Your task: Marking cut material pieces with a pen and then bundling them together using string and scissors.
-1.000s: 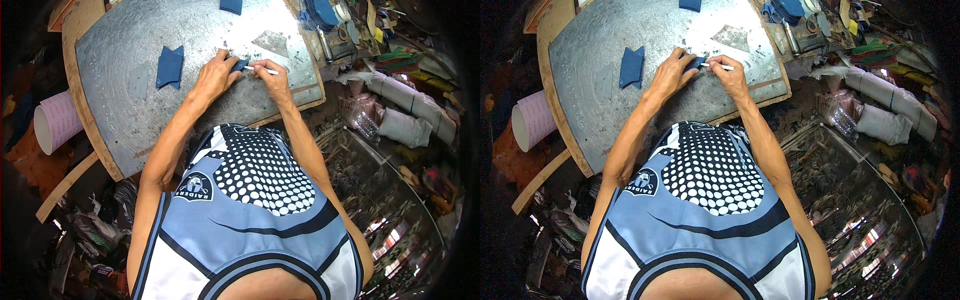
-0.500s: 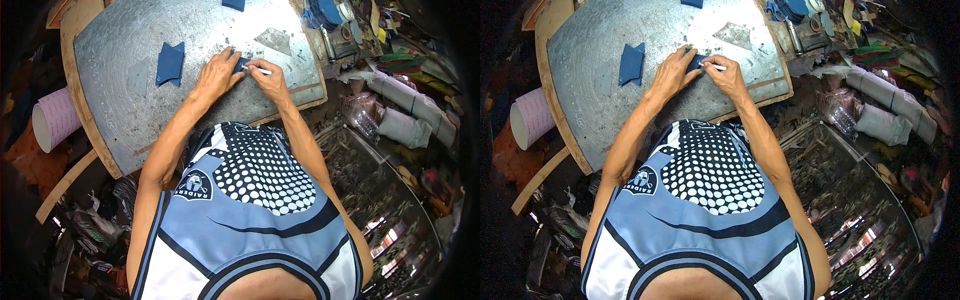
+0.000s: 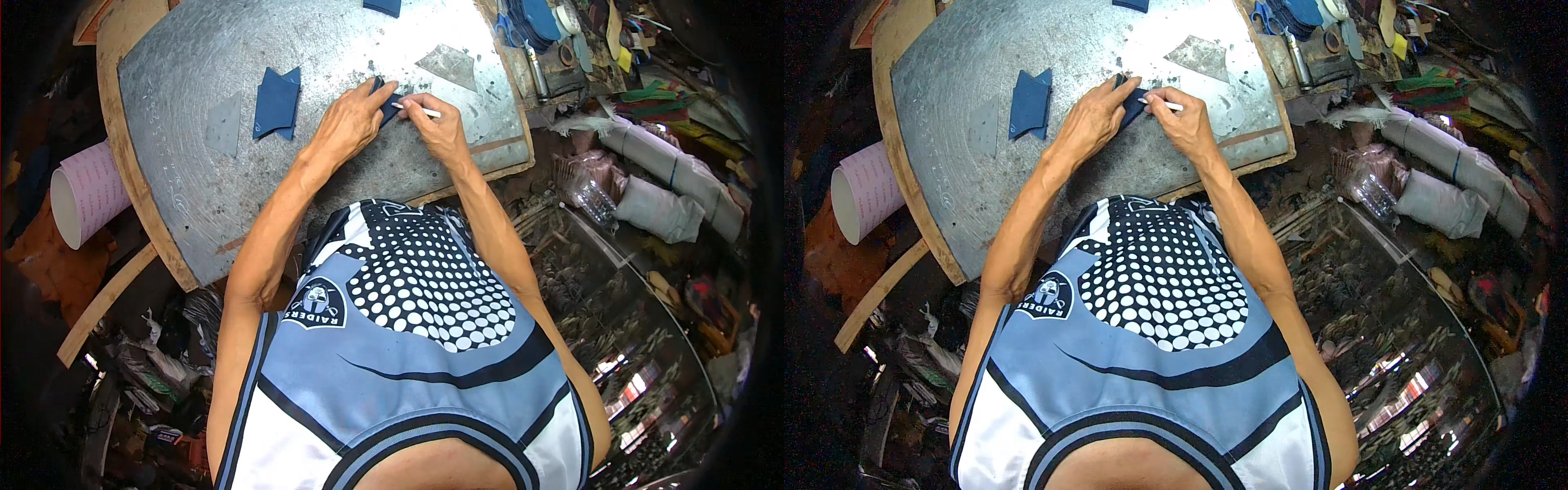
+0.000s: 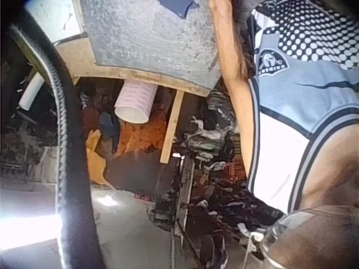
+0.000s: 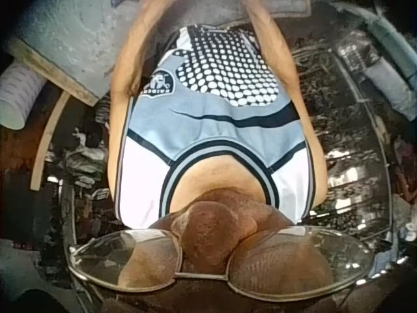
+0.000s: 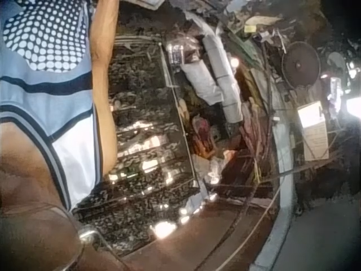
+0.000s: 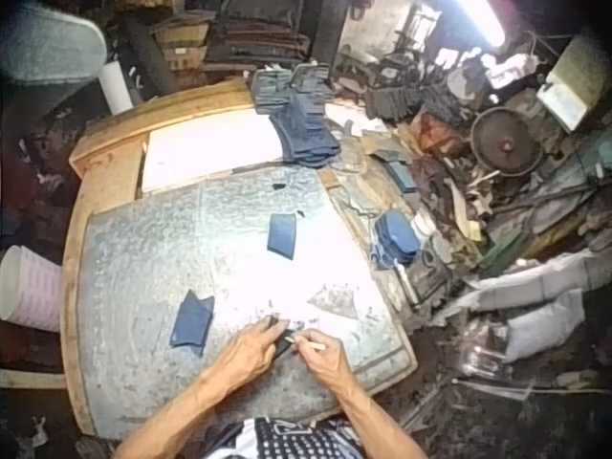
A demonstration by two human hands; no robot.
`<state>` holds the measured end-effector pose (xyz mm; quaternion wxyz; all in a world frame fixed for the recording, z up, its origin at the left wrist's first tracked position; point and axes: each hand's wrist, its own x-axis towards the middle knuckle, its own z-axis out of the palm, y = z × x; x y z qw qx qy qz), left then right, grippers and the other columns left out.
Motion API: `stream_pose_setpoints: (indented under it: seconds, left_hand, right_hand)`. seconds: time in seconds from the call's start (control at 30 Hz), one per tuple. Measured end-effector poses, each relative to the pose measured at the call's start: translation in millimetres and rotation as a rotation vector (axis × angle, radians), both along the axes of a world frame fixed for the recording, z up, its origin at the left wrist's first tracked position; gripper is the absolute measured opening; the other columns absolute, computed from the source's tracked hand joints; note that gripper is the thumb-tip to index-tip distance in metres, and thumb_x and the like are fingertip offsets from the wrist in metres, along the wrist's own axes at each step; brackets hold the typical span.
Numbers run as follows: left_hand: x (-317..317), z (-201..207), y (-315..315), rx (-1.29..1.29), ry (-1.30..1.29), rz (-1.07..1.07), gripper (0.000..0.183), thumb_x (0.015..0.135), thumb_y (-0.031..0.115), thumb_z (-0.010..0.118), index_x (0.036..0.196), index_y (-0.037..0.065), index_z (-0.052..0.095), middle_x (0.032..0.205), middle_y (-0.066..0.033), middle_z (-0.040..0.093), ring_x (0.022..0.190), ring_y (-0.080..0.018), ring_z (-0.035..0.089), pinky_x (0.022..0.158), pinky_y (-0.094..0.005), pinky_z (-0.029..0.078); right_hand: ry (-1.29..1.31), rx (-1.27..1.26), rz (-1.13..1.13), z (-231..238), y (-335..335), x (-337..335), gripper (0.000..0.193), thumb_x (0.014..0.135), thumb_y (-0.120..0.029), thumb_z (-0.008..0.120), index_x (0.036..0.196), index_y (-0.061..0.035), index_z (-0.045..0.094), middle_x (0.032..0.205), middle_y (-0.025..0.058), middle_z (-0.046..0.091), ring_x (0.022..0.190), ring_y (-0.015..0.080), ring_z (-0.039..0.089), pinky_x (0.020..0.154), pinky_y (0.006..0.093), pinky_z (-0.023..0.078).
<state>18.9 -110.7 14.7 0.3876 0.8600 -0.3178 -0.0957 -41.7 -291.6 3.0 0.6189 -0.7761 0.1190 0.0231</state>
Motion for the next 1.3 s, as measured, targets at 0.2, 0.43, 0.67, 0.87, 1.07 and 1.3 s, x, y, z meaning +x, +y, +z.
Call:
stream_pose_setpoints:
  seconds: [0.2, 0.43, 0.67, 0.87, 1.07, 1.3]
  left_hand:
    - [-10.2, -4.2, -7.1, 0.055, -0.054, 0.057, 0.052, 0.084, 0.012, 0.067, 0.133, 0.005, 0.051, 0.111, -0.0222, 0.059, 0.100, -0.0383, 0.059, 0.086, -0.0448, 0.051]
    - [-2.2, -4.6, -1.1, 0.021, 0.117, 0.034, 0.052, 0.088, 0.013, 0.061, 0.138, 0.006, 0.047, 0.105, -0.0215, 0.061, 0.100, -0.0373, 0.061, 0.085, -0.0436, 0.050]
    - [-5.7, -4.4, -2.1, 0.057, -0.064, 0.006, 0.050, 0.089, 0.008, 0.054, 0.138, 0.010, 0.047, 0.105, -0.0215, 0.061, 0.095, -0.0377, 0.060, 0.086, -0.0449, 0.050]
    - [-13.7, -3.5, -7.1, 0.090, -0.048, 0.057, 0.055, 0.084, 0.011, 0.067, 0.135, 0.009, 0.048, 0.111, -0.0228, 0.058, 0.099, -0.0393, 0.059, 0.087, -0.0455, 0.050]
    - [-5.5, -1.5, -2.3, 0.093, -0.004, 0.004, 0.059, 0.082, 0.015, 0.070, 0.136, 0.008, 0.048, 0.113, -0.0225, 0.058, 0.101, -0.0396, 0.058, 0.089, -0.0450, 0.049]
    - [7.8, -8.7, 4.4, 0.017, 0.047, -0.073, 0.061, 0.084, 0.011, 0.062, 0.141, 0.005, 0.043, 0.116, -0.0274, 0.060, 0.110, -0.0403, 0.058, 0.095, -0.0438, 0.047]
  right_hand:
    - [0.193, 0.038, 0.026, 11.6, -12.5, 0.9, 0.020, 0.093, -0.015, 0.060, 0.094, 0.0013, 0.071, 0.078, 0.0061, 0.069, 0.067, 0.0080, 0.057, 0.059, 0.0223, 0.046]
    - [0.082, 0.119, -0.019, 8.2, -12.7, 0.0, 0.022, 0.093, -0.018, 0.060, 0.093, 0.0009, 0.070, 0.076, 0.0057, 0.068, 0.068, 0.0078, 0.057, 0.061, 0.0213, 0.045]
    - [0.069, 0.009, 0.006, 8.1, -1.6, -0.7, 0.020, 0.094, -0.016, 0.060, 0.097, 0.0020, 0.069, 0.082, 0.0072, 0.069, 0.076, 0.0108, 0.064, 0.065, 0.0233, 0.050]
    - [0.129, 0.004, 0.042, 12.8, -9.5, 2.5, 0.021, 0.094, -0.016, 0.059, 0.096, 0.0019, 0.070, 0.080, 0.0069, 0.068, 0.074, 0.0099, 0.061, 0.063, 0.0236, 0.048]
    - [0.108, 0.141, -0.023, 14.6, -32.1, 3.6, 0.032, 0.096, -0.025, 0.054, 0.086, 0.0007, 0.069, 0.072, 0.0030, 0.064, 0.068, 0.0085, 0.055, 0.066, 0.0221, 0.043]
    - [0.284, 0.305, -0.190, 16.1, -4.1, 2.0, 0.048, 0.099, -0.042, 0.049, 0.092, 0.0024, 0.065, 0.069, 0.0074, 0.062, 0.043, 0.0103, 0.046, 0.040, 0.0253, 0.038]
